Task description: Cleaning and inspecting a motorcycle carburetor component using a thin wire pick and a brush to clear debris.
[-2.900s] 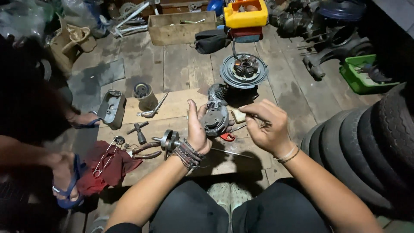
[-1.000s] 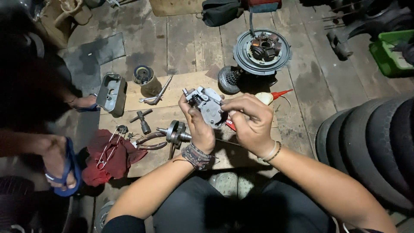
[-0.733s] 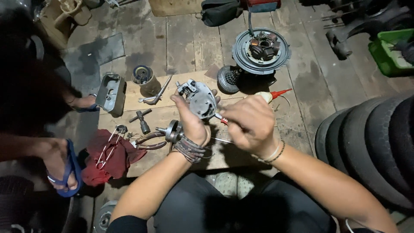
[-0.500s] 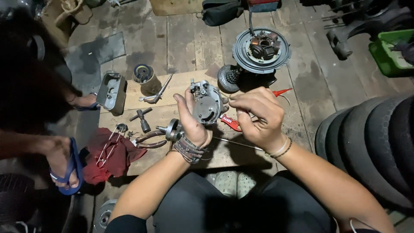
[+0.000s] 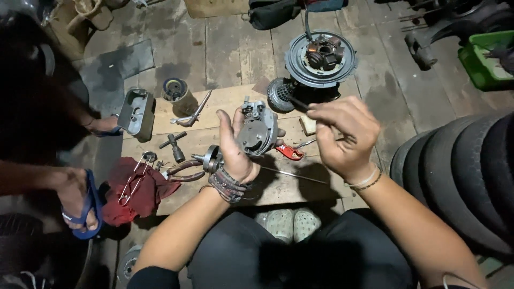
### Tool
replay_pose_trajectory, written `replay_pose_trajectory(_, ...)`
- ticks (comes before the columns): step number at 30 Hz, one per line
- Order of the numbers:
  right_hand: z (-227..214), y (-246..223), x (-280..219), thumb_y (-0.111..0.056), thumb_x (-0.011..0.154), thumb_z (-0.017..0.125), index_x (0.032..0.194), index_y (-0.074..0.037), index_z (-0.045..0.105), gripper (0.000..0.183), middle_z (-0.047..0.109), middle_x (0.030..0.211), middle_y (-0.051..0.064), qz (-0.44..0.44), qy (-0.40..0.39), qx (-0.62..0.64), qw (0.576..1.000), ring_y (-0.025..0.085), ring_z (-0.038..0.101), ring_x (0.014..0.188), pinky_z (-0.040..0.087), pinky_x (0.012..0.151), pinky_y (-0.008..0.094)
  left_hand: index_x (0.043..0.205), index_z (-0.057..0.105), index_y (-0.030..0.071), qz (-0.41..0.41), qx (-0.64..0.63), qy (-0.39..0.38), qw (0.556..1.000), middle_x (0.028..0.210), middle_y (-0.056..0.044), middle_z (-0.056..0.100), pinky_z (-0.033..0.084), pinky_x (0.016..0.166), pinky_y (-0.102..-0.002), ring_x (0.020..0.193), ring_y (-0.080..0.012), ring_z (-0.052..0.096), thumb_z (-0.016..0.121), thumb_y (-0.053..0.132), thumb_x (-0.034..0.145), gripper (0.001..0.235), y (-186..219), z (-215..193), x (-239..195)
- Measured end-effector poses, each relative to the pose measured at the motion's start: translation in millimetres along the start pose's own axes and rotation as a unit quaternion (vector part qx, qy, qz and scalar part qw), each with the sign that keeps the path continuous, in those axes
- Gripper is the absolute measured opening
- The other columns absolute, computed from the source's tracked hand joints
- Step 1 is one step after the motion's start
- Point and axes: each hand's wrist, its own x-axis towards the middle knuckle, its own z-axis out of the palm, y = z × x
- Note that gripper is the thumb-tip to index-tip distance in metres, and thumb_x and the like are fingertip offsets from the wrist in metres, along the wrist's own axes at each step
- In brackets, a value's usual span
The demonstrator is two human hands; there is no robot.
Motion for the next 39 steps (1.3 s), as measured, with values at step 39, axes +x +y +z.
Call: replay_pose_trajectory(39, -5, 5, 0, -0.004, 0.091, 0.062, 0.091, -0.006, 0.078, 0.016, 0.076, 0.092, 0.017, 0.04, -0.098, 0.085, 0.991, 0.04, 0.071, 0.079, 0.054, 0.072, 0.048, 0.127, 0.051, 0.005, 0.025, 0.024, -0.128, 0.991, 0.099, -0.029, 0.066, 0.065, 0.058, -0.046, 0.074, -0.0366, 0.073, 0.029, 0.076, 0.095, 0.081, -2, -19, 15)
